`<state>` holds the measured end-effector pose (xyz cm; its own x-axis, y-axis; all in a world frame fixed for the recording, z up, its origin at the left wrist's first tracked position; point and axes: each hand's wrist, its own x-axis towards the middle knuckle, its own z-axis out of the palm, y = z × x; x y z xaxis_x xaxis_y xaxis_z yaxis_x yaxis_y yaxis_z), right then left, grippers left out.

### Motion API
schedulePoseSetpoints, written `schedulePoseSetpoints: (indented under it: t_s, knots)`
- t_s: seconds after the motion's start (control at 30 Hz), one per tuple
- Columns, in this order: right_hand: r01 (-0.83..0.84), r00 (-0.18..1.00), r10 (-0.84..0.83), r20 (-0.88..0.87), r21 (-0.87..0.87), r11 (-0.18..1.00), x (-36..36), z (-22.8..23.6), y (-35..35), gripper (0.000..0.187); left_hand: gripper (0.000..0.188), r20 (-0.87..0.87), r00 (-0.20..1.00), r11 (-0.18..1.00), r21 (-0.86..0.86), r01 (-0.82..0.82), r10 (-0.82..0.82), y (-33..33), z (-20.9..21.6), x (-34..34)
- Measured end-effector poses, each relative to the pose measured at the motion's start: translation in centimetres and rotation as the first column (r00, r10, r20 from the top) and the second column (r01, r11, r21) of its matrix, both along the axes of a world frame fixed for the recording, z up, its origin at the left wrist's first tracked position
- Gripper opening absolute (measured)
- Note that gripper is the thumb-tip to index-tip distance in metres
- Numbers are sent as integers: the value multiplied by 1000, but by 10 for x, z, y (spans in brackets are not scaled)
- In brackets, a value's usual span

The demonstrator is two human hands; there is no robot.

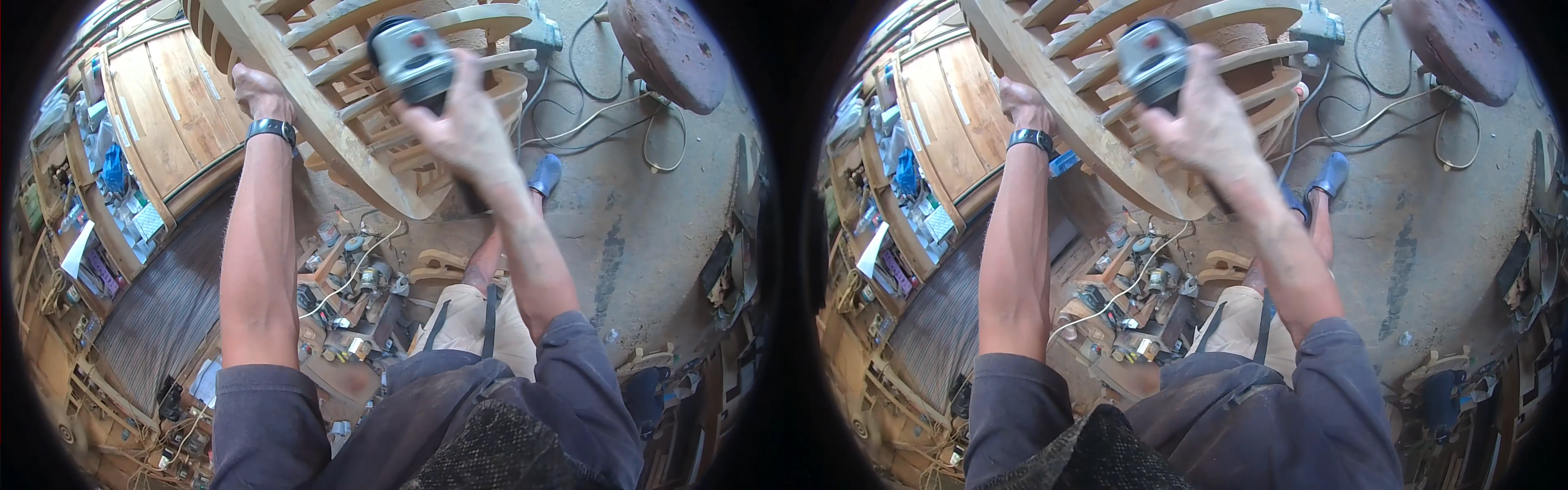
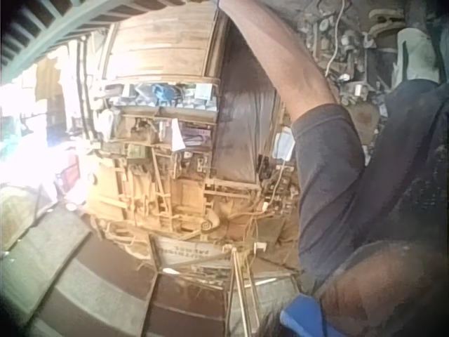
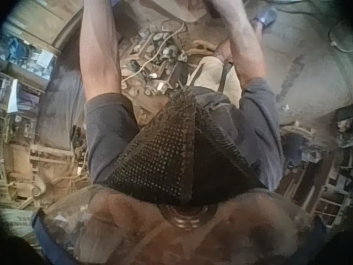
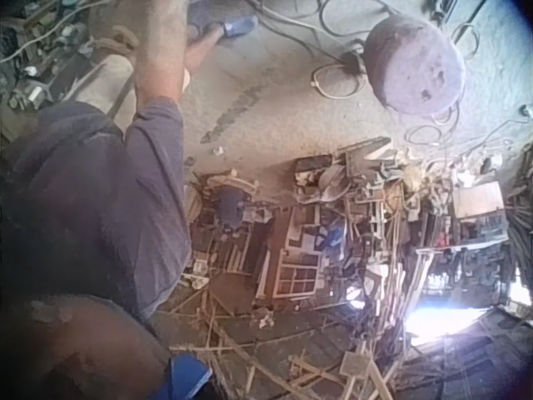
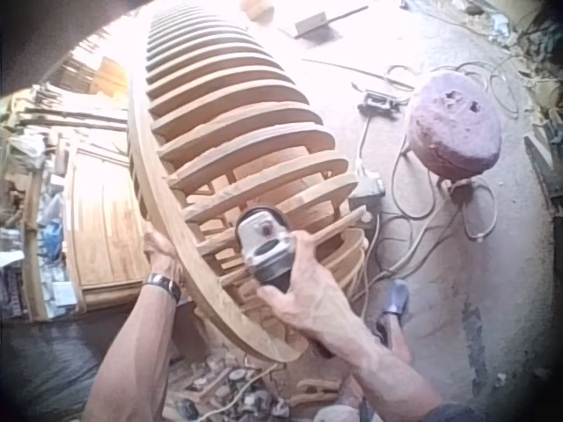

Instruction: The person uses an angle grinder with a sanding disc to smooth the wooden ribs of a large curved structure.

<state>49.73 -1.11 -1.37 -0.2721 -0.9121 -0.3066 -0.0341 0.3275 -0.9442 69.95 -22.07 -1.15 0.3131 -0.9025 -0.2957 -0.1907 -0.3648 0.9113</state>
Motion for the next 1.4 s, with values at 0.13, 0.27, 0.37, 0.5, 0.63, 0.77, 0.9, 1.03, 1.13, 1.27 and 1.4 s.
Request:
schedulePoseSetpoints:
  t_s: [0.13, 0.27, 0.37, 0.5, 0.63, 0.77, 0.9, 1.03, 1.13, 1.27, 1.4]
  knots:
    - [-44, 999, 43, -17, -29, 999, 18, -5, 6, 74, 59, 0, 999, 997, 69, -34, 34, 8, 3, -14]
    - [131, 990, -131, -59, 2, 991, -25, -14, 12, 77, 60, 43, 998, 997, 65, -47, 44, 3, 7, -4]
    - [262, 964, -261, -51, 17, 965, -56, -35, 16, 80, 60, 69, 995, 995, 59, -76, 71, 7, 4, -12]
    - [271, 963, -271, -10, 80, 959, -60, -25, 10, 82, 59, 48, 995, 996, -10, -87, 88, -3, -6, -5]
    - [19, 998, -17, 52, -36, 999, -2, -5, 2, 82, 58, 25, 1000, 1000, 6, -1, 0, -13, -6, 18]
    - [-10, 1000, 9, -21, -17, 1000, 1, -9, 6, 75, 56, -9, 1000, 999, 34, -3, 3, -1, -7, 4]
    - [204, 979, -201, -47, 83, 975, -51, -23, 14, 77, 57, 21, 999, 999, -9, -49, 49, 1, -2, -1]
    - [330, 942, -334, 31, 100, 939, -79, -44, 18, 79, 60, 68, 997, 999, 35, -39, 37, -1, -1, -3]
    - [190, 977, -185, -106, 44, 981, -47, -25, 13, 77, 62, 61, 997, 999, 13, -44, 43, 3, 3, -5]
    - [-103, 986, 92, -139, -71, 992, 6, -13, 5, 71, 63, 68, 998, 1000, -5, 10, -9, 10, 4, -18]
    - [17, 997, -19, 69, 28, 999, -9, -11, 7, 74, 61, 69, 998, 1000, 18, 8, -9, 11, 13, -16]
